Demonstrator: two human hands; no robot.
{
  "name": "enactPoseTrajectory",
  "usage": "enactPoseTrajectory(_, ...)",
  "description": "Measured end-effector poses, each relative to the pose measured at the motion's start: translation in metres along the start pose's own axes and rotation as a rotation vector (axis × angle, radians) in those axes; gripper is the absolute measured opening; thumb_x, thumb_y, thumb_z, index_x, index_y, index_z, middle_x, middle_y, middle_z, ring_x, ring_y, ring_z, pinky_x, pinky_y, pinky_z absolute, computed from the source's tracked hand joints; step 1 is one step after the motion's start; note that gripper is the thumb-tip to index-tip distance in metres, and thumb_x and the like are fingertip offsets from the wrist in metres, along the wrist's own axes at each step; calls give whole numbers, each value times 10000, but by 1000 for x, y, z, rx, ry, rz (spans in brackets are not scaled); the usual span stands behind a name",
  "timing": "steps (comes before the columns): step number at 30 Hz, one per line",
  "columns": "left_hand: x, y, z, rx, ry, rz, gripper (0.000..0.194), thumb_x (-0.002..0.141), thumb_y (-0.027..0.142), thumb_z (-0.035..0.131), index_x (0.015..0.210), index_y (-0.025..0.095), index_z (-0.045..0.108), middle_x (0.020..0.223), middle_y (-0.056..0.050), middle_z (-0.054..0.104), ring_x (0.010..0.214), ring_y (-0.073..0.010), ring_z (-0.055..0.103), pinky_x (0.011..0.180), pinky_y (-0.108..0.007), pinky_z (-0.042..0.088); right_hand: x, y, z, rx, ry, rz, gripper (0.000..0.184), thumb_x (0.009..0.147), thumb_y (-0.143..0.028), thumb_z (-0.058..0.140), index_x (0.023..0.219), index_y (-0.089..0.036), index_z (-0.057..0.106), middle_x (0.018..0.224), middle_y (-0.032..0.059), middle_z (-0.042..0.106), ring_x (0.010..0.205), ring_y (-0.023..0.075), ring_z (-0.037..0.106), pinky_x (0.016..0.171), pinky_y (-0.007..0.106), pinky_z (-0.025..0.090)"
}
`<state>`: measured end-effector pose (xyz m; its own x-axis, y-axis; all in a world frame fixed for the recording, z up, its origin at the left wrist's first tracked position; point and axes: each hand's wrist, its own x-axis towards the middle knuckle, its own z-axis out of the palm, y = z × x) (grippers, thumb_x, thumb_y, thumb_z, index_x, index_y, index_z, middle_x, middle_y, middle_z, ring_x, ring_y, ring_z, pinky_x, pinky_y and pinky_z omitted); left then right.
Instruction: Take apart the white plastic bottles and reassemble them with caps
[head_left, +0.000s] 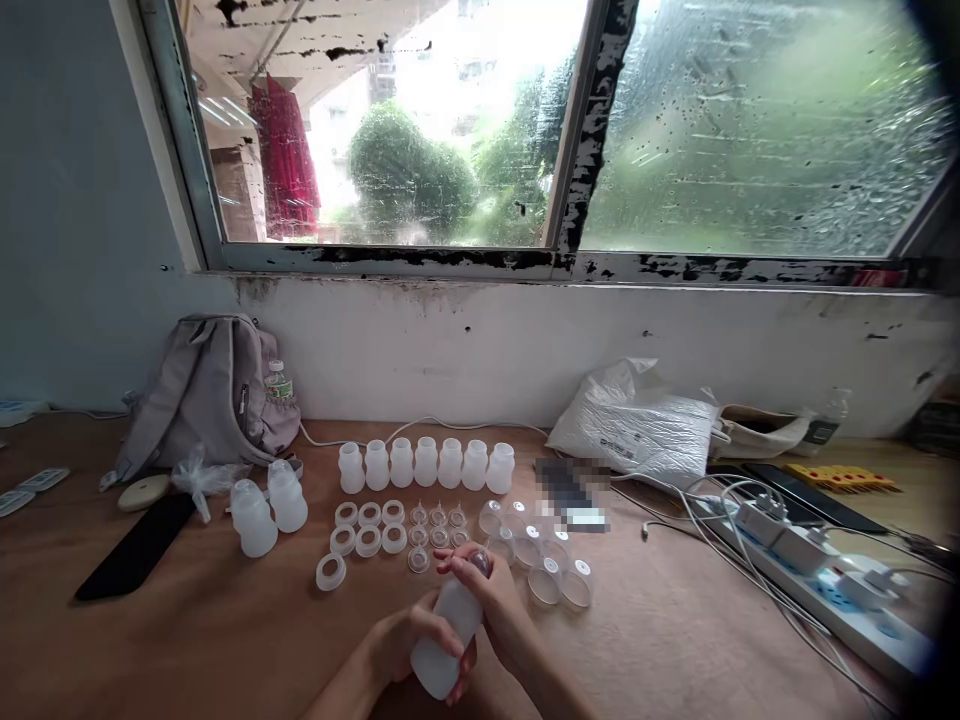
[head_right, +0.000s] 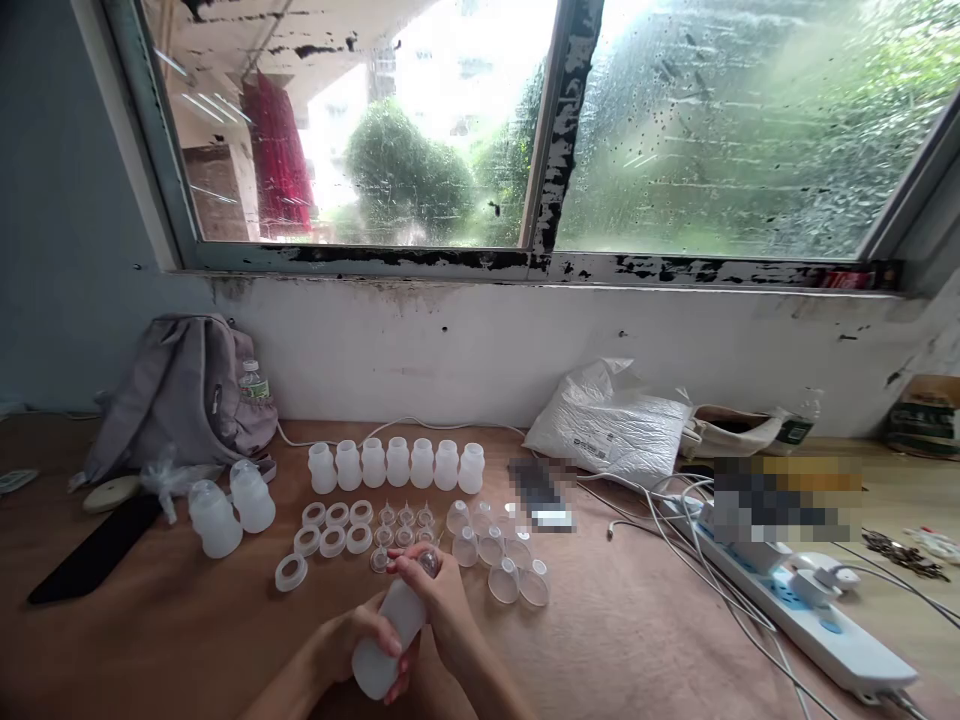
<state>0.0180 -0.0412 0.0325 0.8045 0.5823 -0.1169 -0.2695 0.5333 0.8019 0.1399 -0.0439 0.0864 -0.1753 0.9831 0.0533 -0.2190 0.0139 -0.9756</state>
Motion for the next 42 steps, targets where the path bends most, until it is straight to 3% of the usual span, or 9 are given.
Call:
enactPoseTrajectory(9,5,-19,-8,-327,-234,-57,275,538,251,468,788,147,517,461,19,470,352,-148,501,357,-206,288,-2,-8,-1,50,-156,13,299,622,-477,625,628,-195,523,778,70,633,989,254,522,710,310,447)
enactPoseTrajectory(13,12,-37,-17,-442,-304,-38,350,573,428,446,844,210,489,364,72,349,229,-115,351,331,-212,236,0,-5,-9,161,-364,70,441,577,-471,660,918,-212,559,985,74,602,986,226,521,807,336,410)
enactPoseTrajectory(16,14,-41,-23,-397,-233,-35,374,577,478,462,848,222,486,353,87,303,230,-96,312,353,-222,243,4,3,-15,212,-417,108,561,568,-476,669,1044,-223,513,1011,75,582,923,205,543,764,314,427)
enactPoseTrajectory(21,8,-34,-29,-339,-71,-37,387,622,479,464,916,227,467,424,68,341,349,-115,394,460,-273,322,9,16,-18,306,-407,160,444,606,-475,656,917,-171,565,771,33,578,675,133,531,640,245,426)
enactPoseTrajectory(25,6,-31,-30,-401,-290,21,368,638,447,442,928,222,452,438,69,356,333,-106,395,431,-254,317,11,20,-20,369,-446,191,373,630,-416,669,870,-141,587,595,-13,519,534,87,472,587,218,392)
enactPoseTrajectory(29,8,-26,-26,-472,-477,112,341,624,417,436,894,213,472,408,79,360,259,-86,361,338,-206,280,11,19,-21,433,-435,227,422,642,-390,670,991,-175,568,764,17,561,540,72,465,687,259,393)
enactPoseTrajectory(31,7,-20,-22,-473,-438,140,337,619,379,433,899,199,483,444,66,399,279,-90,397,319,-197,289,12,17,-21,448,-397,228,403,641,-361,677,992,-207,555,785,7,552,545,70,464,683,257,392)
enactPoseTrajectory(36,-2,-2,-12,-274,-110,135,353,624,223,406,962,157,484,598,5,506,442,-137,534,388,-228,377,15,12,-21,373,-193,106,267,647,-311,671,855,-216,533,716,-26,516,530,69,432,522,209,355)
enactPoseTrajectory(42,-3,3,-10,-207,-22,88,451,617,209,406,1060,138,451,606,-3,515,439,-143,527,394,-247,393,17,9,-28,346,-157,97,423,638,-266,645,1028,-218,489,856,40,579,639,132,501,513,238,373)
